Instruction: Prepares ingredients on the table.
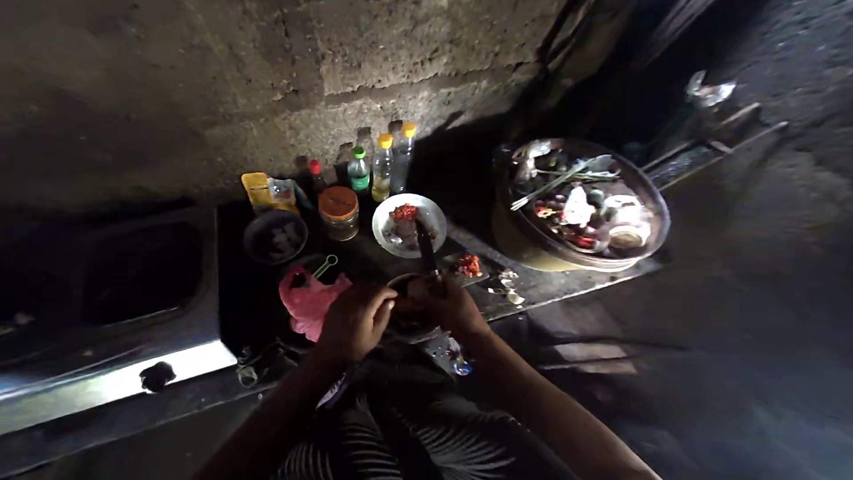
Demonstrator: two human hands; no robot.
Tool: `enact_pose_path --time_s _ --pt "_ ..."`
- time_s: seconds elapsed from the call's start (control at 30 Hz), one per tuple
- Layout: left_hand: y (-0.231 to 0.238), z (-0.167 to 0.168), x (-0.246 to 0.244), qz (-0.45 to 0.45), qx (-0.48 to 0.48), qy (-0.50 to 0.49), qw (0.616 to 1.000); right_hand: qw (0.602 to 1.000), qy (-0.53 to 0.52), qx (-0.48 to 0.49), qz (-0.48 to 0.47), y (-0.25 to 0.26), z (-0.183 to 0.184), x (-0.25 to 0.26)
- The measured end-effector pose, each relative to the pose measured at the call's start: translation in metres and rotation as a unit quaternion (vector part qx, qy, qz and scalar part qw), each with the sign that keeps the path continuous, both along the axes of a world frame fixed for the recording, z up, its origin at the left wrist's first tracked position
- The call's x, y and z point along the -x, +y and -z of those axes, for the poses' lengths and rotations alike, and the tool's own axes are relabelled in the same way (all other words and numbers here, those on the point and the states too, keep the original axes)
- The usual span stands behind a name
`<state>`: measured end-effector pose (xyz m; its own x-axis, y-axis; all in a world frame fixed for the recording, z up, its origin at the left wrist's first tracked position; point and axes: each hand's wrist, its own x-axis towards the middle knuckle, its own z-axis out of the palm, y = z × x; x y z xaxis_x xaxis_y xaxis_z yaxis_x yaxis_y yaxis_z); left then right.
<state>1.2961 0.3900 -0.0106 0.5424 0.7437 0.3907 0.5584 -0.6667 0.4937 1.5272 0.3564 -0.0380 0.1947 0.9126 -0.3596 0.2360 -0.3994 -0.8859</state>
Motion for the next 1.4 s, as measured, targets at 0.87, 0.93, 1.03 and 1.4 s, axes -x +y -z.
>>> enact_pose_path --time_s 0.87,0.93,1.03,1.4 --pt "-0.016 0.000 0.109 -0.145 0.308 0.269 0.901 0.980 -0.009 0.025 -0.200 0.034 -0.023 0.136" --pt "-0.017 0.004 0.114 -0.138 0.317 0.287 0.893 0.970 -0.074 0.026 -0.229 0.034 -0.023 0.133" --pt "-0.017 -0.002 0.109 -0.113 0.317 0.318 0.886 0.958 -0.114 0.028 -0.261 0.033 -0.026 0.136" --pt "0.031 0.015 0.081 -0.115 0.342 0.298 0.884 0.951 -0.150 0.066 -0.262 0.037 -0.034 0.140"
